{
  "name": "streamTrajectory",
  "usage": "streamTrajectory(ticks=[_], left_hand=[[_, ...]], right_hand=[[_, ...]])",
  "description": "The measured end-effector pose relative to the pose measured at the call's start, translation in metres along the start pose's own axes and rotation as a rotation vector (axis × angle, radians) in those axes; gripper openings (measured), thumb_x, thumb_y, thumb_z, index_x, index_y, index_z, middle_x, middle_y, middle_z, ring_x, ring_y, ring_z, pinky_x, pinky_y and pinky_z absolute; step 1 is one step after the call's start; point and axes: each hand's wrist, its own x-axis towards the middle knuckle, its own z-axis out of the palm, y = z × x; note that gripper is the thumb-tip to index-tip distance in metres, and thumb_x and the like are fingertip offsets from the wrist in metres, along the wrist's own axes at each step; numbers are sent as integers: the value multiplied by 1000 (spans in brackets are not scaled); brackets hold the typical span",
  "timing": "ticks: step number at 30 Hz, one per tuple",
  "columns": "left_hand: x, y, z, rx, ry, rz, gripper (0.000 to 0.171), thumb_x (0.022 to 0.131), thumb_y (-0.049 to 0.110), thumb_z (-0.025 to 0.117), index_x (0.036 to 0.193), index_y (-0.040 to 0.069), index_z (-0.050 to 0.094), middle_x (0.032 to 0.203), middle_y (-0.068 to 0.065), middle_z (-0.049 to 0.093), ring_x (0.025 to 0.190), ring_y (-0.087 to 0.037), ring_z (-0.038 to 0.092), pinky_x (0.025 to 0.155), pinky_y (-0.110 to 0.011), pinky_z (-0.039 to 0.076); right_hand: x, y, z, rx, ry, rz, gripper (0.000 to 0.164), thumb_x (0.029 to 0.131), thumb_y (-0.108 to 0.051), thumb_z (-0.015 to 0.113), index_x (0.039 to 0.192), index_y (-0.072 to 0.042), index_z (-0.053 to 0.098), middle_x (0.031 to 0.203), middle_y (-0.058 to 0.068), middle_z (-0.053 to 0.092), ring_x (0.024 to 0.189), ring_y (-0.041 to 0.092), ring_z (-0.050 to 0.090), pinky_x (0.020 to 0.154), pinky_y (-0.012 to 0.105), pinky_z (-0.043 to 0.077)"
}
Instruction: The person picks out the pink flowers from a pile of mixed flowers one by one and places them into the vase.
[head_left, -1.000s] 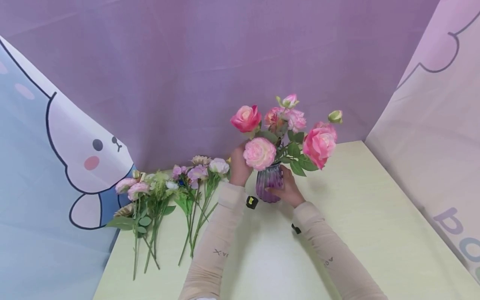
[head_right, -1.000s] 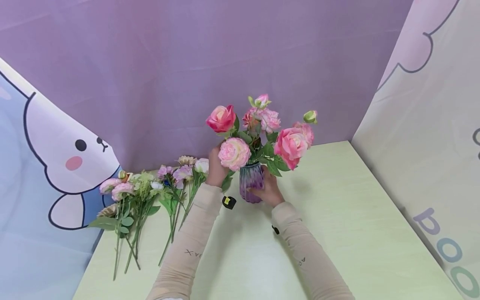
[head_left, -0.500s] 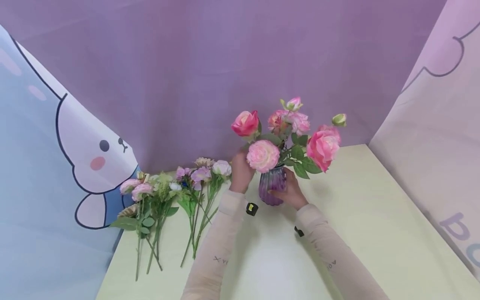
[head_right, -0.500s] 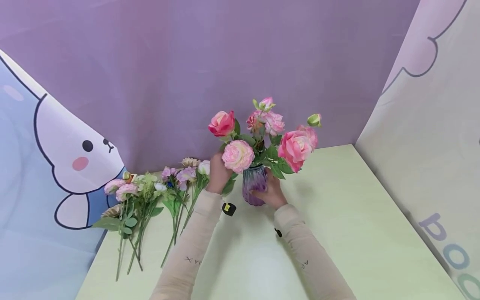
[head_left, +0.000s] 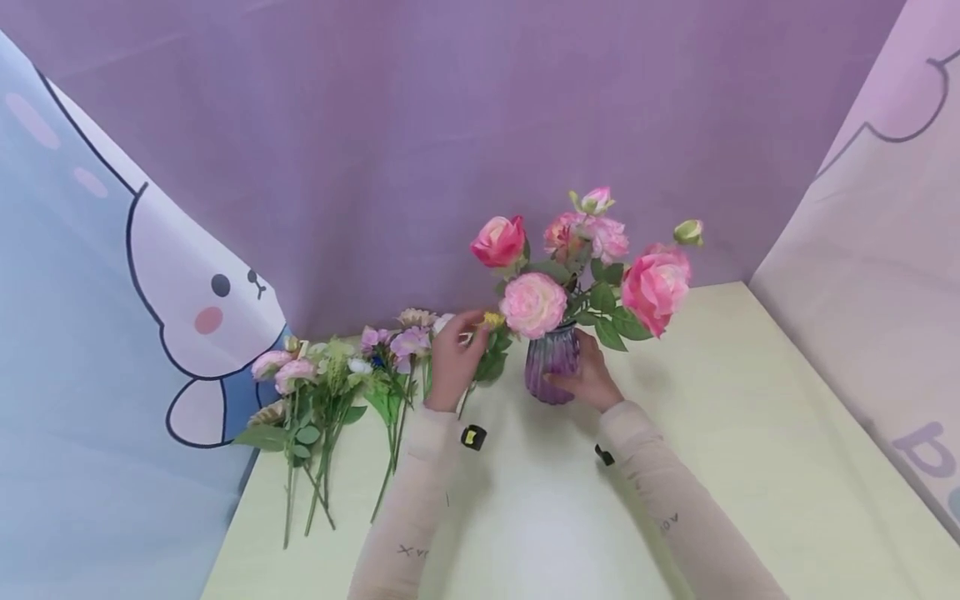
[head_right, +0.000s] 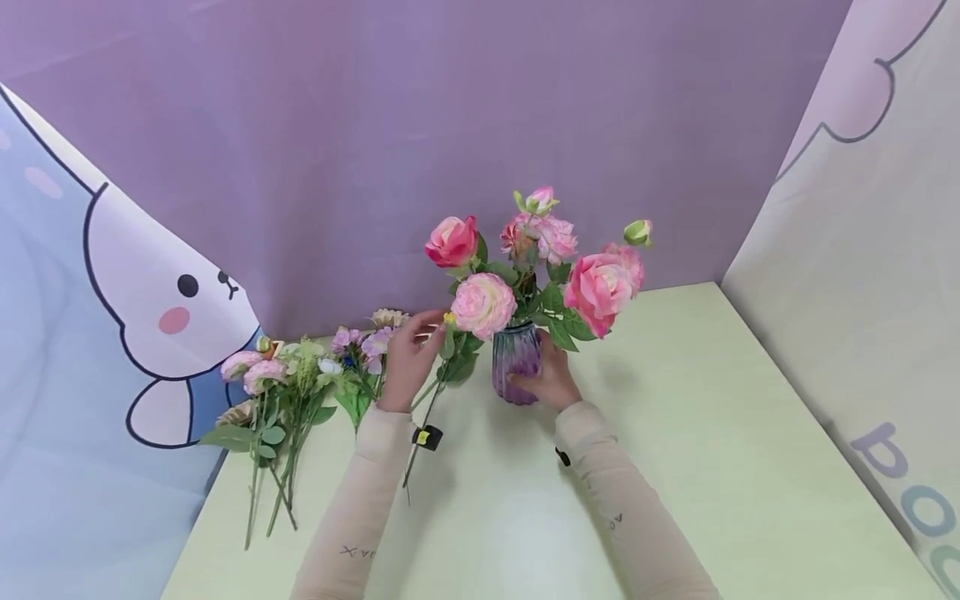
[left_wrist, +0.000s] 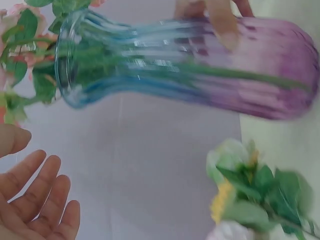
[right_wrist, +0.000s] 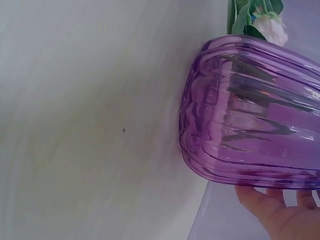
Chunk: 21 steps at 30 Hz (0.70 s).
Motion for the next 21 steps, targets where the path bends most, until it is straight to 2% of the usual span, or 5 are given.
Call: streamTrajectory(ticks=[3, 9, 13, 16, 21], left_hand=[[-10, -10, -13, -5, 9, -17, 25, 87, 3, 62, 111, -4, 62, 106, -20, 66, 91, -32, 63, 81, -41, 53], [-33, -36, -40, 69, 60, -80, 22, 87, 1, 63, 109, -1, 64, 99, -17, 68, 80, -27, 64, 70, -29, 53], [-47, -50, -59, 108, 77, -140, 21, 88, 3, 63, 108, 0, 65, 100, -17, 68, 78, -26, 64, 65, -22, 50], [-58, -60, -74, 146, 89, -181, 21, 88, 3, 63, 109, -1, 65, 101, -17, 68, 77, -26, 64, 63, -21, 50], [-77, -77, -103, 272, 131, -247, 21, 88, 5, 63, 109, 0, 66, 98, -15, 69, 79, -27, 65, 63, -24, 50]], right_hand=[[2, 0, -1, 8, 6, -7, 100, 72, -22, 79, 145, 3, 15, 141, 27, 25, 129, 44, 29, 106, 56, 30], [2, 0, -1, -19, -4, -8, 100, 71, -23, 79, 143, 7, 16, 137, 28, 28, 127, 46, 31, 105, 57, 31], [2, -1, -1, -15, -1, -7, 100, 71, -22, 80, 143, 6, 17, 136, 28, 29, 126, 45, 31, 105, 57, 31], [2, -1, 0, -9, -4, -3, 100, 71, -23, 80, 143, 6, 17, 136, 27, 28, 127, 45, 31, 105, 57, 30], [3, -1, -2, -12, -1, -4, 101, 70, -23, 80, 143, 5, 17, 137, 28, 28, 127, 45, 31, 105, 57, 31]])
